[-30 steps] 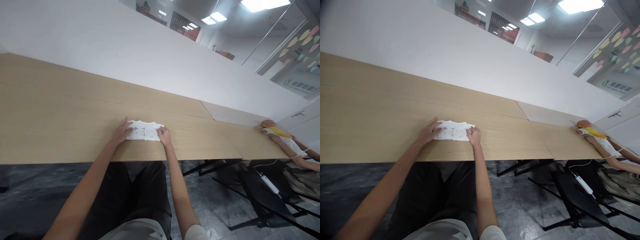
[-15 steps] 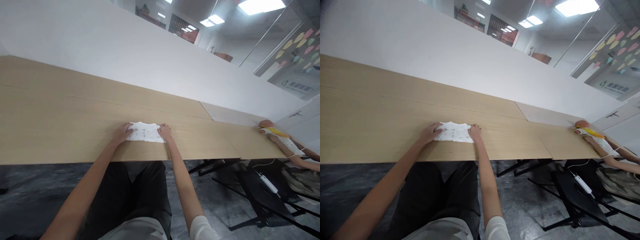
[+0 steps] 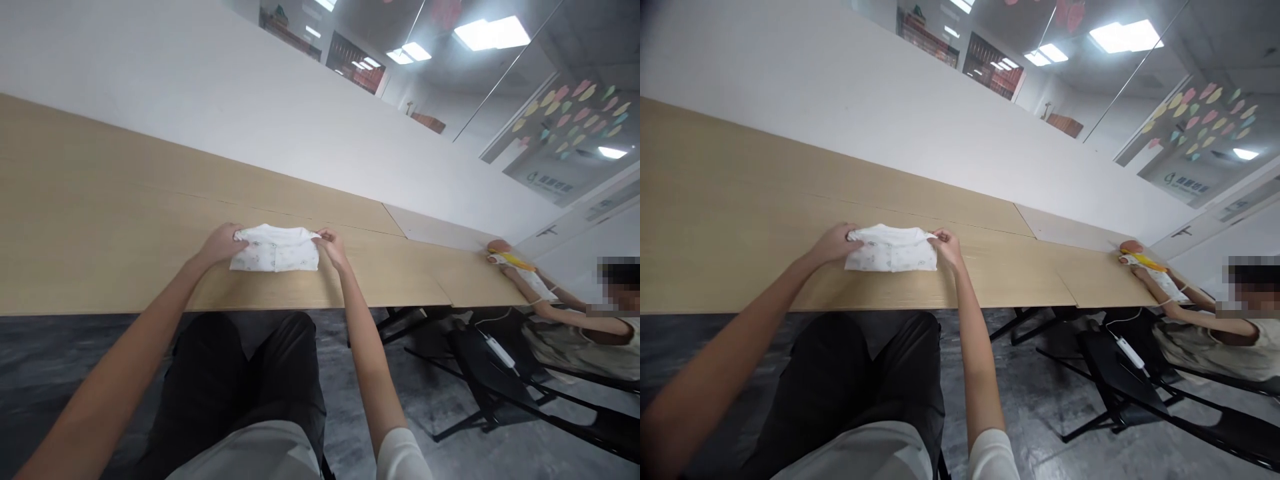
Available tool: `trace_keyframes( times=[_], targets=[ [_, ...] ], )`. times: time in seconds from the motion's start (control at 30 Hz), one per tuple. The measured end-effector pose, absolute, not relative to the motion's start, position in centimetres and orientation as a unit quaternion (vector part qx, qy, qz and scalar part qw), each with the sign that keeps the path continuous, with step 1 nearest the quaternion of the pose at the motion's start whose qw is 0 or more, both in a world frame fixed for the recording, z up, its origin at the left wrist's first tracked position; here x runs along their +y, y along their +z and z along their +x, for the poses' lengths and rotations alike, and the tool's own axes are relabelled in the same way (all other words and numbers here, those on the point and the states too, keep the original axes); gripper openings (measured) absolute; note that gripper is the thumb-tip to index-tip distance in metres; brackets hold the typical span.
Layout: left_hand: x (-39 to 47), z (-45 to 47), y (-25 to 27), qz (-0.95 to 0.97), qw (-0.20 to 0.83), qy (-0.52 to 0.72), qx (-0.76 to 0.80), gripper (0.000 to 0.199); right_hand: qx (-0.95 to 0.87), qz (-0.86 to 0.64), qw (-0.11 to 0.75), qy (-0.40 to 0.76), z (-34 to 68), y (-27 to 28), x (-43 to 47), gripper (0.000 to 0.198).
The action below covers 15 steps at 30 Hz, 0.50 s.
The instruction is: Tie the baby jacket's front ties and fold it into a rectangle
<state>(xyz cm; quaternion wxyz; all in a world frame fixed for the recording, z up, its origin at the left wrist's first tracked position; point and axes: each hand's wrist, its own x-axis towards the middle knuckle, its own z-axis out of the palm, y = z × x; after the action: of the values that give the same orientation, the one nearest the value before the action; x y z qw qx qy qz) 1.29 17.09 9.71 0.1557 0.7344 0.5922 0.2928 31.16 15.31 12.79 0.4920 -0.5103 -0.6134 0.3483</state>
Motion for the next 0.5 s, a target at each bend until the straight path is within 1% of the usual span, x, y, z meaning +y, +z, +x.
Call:
trace_keyframes(
  times=[0.07,0.17,0.23,0.3,0.37,0.43,0.5],
  targets=[
    [16.2,1.4,12.0,0.716,0.185,0.354,0.573,0.027,-0.617,-0.479,0.514,0.355,31.4,14.8,14.5,0.021],
    [14.4,1.6,15.6,0.685,0.271,0.467,0.489,0.043,-0.634,-0.428,0.532,0.364,32.4,18.1,13.2,0.031],
    [12.9,1.8,17.5,0.665,0.297,0.525,0.441,0.051,-0.656,-0.389,0.535,0.364,33.6,20.2,12.1,0.037],
    [11.3,1.8,19.2,0.656,0.289,0.55,0.429,0.05,-0.679,-0.352,0.541,0.351,35.0,22.2,10.8,0.042],
    [9.6,1.6,20.5,0.665,0.258,0.553,0.43,0.047,-0.698,-0.323,0.543,0.337,36.3,24.0,9.2,0.043],
    [8.1,1.1,21.5,0.686,0.219,0.536,0.441,0.049,-0.709,-0.319,0.536,0.329,37.5,25.3,7.7,0.039],
    [7.4,0.5,22.1,0.697,0.195,0.506,0.469,0.049,-0.719,-0.34,0.505,0.335,38.3,26.1,6.8,0.033]
  ],
)
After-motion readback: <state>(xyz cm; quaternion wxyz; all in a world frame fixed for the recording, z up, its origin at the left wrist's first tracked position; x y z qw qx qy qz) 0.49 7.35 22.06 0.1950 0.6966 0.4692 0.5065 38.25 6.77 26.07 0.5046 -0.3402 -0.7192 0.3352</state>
